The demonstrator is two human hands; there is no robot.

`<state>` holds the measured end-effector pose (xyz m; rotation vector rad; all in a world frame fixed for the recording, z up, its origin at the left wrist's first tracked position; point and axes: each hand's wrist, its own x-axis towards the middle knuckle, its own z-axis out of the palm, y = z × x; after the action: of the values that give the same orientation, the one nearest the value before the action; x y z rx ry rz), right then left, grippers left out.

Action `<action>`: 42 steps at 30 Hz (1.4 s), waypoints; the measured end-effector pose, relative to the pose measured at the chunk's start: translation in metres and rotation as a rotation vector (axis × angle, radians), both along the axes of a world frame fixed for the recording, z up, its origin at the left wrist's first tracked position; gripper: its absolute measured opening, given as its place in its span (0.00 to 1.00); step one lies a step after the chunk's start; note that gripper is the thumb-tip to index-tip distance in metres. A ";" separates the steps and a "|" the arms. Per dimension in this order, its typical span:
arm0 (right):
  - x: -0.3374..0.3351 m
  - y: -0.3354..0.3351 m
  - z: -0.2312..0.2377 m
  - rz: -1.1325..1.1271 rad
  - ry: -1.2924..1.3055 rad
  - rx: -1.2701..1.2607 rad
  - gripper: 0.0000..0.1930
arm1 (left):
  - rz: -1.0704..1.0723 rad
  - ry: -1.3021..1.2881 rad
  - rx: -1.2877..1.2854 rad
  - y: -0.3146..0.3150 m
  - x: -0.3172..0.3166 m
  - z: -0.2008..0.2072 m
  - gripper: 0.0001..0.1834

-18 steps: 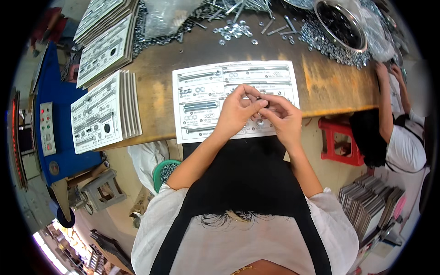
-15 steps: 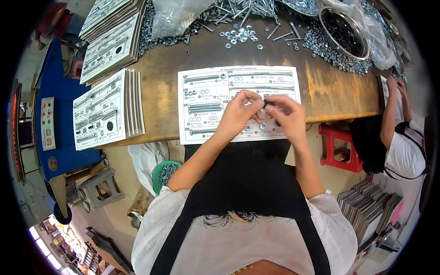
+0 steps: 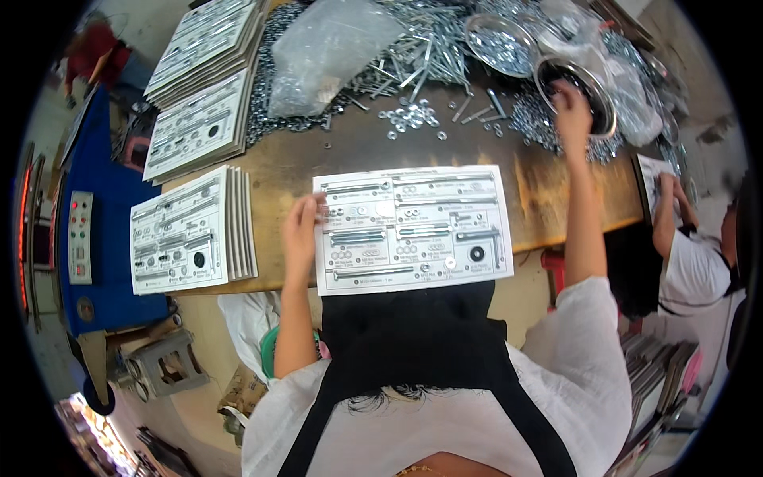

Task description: The person picks bolts, nuts, and washers from piles on a workbench and places them into designated slots on a printed hardware kit card. The person repeats this process, stacking completed cards to the side while other workers perform similar tasks nearby.

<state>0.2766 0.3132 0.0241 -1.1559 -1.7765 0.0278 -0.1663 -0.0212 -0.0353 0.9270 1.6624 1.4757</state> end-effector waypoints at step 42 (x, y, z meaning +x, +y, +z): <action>-0.303 -0.146 -0.097 0.567 -0.178 -0.464 0.06 | 0.137 0.808 0.156 0.111 -0.074 -0.068 0.10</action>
<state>-0.0269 0.1673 -0.0729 -0.9428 -2.2820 0.7247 -0.2401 0.0894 -0.1033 1.6779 2.2181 1.4190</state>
